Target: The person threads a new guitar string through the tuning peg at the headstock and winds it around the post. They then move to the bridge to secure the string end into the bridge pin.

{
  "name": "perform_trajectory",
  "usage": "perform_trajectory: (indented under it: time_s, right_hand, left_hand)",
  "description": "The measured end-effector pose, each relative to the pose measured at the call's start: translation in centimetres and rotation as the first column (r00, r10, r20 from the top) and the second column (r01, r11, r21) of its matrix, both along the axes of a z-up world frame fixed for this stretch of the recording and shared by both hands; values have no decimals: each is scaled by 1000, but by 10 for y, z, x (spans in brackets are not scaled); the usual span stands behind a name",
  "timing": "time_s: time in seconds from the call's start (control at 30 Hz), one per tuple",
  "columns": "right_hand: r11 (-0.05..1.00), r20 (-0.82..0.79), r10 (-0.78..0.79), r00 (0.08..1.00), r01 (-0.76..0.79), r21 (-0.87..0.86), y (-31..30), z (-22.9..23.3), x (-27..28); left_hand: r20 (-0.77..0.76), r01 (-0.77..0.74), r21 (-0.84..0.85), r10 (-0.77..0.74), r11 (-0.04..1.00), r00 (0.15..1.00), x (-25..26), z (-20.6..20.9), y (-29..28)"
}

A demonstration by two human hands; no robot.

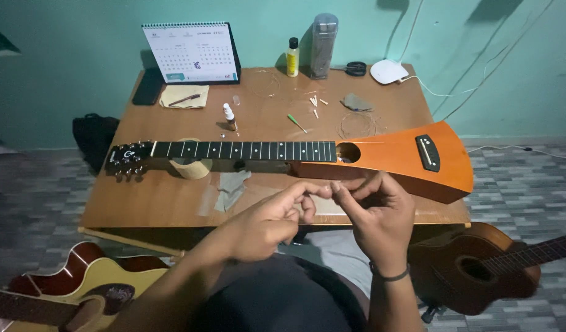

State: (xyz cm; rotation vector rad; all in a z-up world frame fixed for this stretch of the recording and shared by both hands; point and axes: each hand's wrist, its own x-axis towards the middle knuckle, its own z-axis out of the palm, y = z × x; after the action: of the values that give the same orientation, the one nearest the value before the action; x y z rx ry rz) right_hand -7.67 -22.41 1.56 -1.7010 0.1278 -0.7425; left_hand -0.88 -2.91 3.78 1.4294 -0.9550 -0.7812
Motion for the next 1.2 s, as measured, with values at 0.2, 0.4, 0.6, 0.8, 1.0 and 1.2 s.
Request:
perform_trajectory:
  time_s: [0.2,0.4,0.6,0.8,1.0,1.2]
  right_hand:
    - [1000,-60,-4,998,5,24,-2,-11,-5]
    - [995,-88,96,991,-96,2,5,-4,-5]
    - [953,-142,247,959,-213,215,-11,-23,-9]
    - [837,-26,107,994,-76,542,-18,-35,-6]
    - [835,-21,181,983,-142,532,-26,-42,-10]
    - [917,-70,389,918,-379,124,-18,-6,-14]
  left_hand:
    - [113,-97,90,86,991,990,-7,32,-2]
    - [33,-104,113,101,988,994,-4,-12,6]
    - [-86,-107,80,114,991,990,-3,-7,7]
    - [-674,-135,-131,12,982,739,9,-59,13]
    - [-802,-125,-254,-137,959,581,12,-46,12]
    - [-691,-63,-211,-103,975,715,7,-40,9]
